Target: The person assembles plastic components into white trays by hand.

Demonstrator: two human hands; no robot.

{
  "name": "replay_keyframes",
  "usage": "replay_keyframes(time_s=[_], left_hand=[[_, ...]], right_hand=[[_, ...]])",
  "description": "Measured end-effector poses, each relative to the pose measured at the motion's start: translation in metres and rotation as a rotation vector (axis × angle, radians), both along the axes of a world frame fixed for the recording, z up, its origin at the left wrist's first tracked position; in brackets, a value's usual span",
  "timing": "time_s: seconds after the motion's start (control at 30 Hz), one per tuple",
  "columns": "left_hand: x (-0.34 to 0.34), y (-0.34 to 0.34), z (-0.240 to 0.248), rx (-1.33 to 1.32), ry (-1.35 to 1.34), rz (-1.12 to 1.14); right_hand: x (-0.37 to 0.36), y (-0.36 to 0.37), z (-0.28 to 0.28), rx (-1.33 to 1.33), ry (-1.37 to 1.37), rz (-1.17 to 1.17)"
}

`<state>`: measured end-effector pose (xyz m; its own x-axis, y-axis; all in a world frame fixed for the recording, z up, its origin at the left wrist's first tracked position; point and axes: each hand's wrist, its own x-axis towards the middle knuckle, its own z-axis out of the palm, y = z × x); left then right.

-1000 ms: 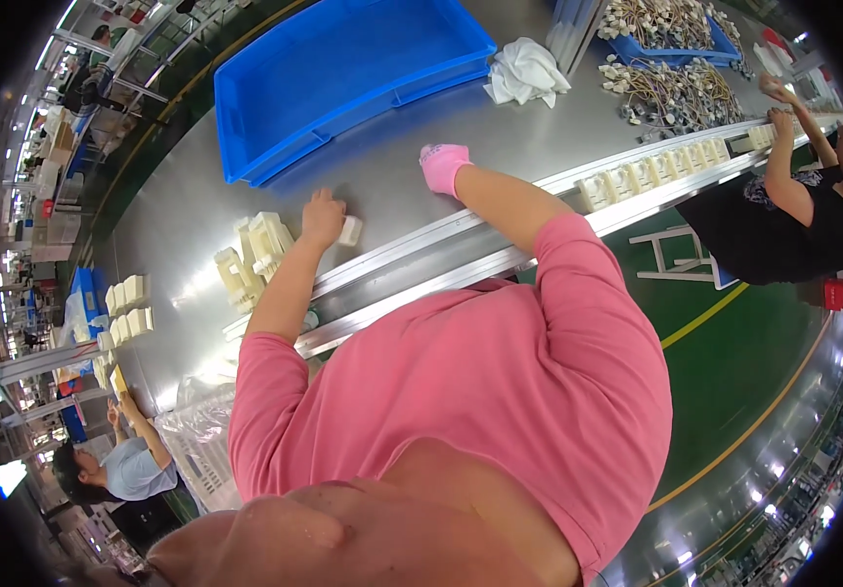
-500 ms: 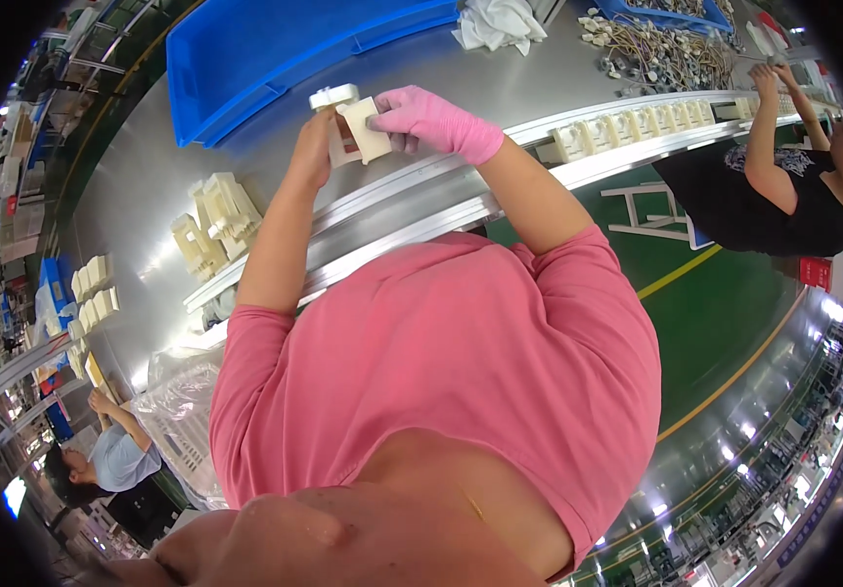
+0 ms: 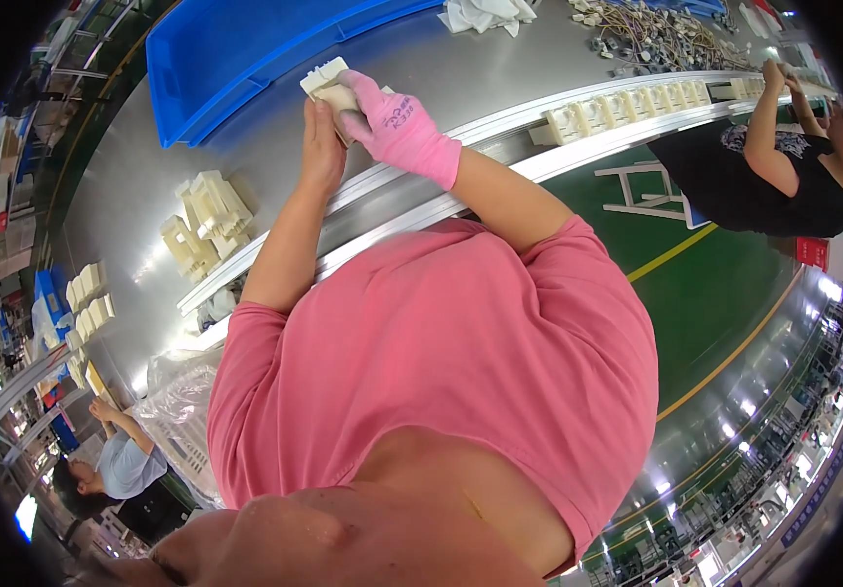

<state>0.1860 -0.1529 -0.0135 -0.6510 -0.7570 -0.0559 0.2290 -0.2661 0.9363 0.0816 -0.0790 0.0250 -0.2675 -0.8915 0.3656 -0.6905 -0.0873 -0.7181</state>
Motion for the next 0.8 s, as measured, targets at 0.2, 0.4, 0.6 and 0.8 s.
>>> replay_keyframes(time_s=[0.2, 0.4, 0.6, 0.8], left_hand=[[0.001, -0.003, 0.002, -0.006, 0.013, -0.033], [0.004, -0.002, 0.001, 0.215, -0.014, -0.126], [0.006, 0.002, 0.020, 0.243, 0.050, -0.196], [0.026, -0.002, 0.065, 0.161, -0.258, -0.857]], right_hand=[[-0.005, -0.003, 0.002, -0.029, 0.027, 0.043], [-0.007, 0.004, 0.032, 0.148, -0.244, 0.253], [-0.036, 0.004, 0.034, 0.022, -0.099, 0.177], [-0.037, 0.022, 0.055, 0.032, -0.334, 0.541]])
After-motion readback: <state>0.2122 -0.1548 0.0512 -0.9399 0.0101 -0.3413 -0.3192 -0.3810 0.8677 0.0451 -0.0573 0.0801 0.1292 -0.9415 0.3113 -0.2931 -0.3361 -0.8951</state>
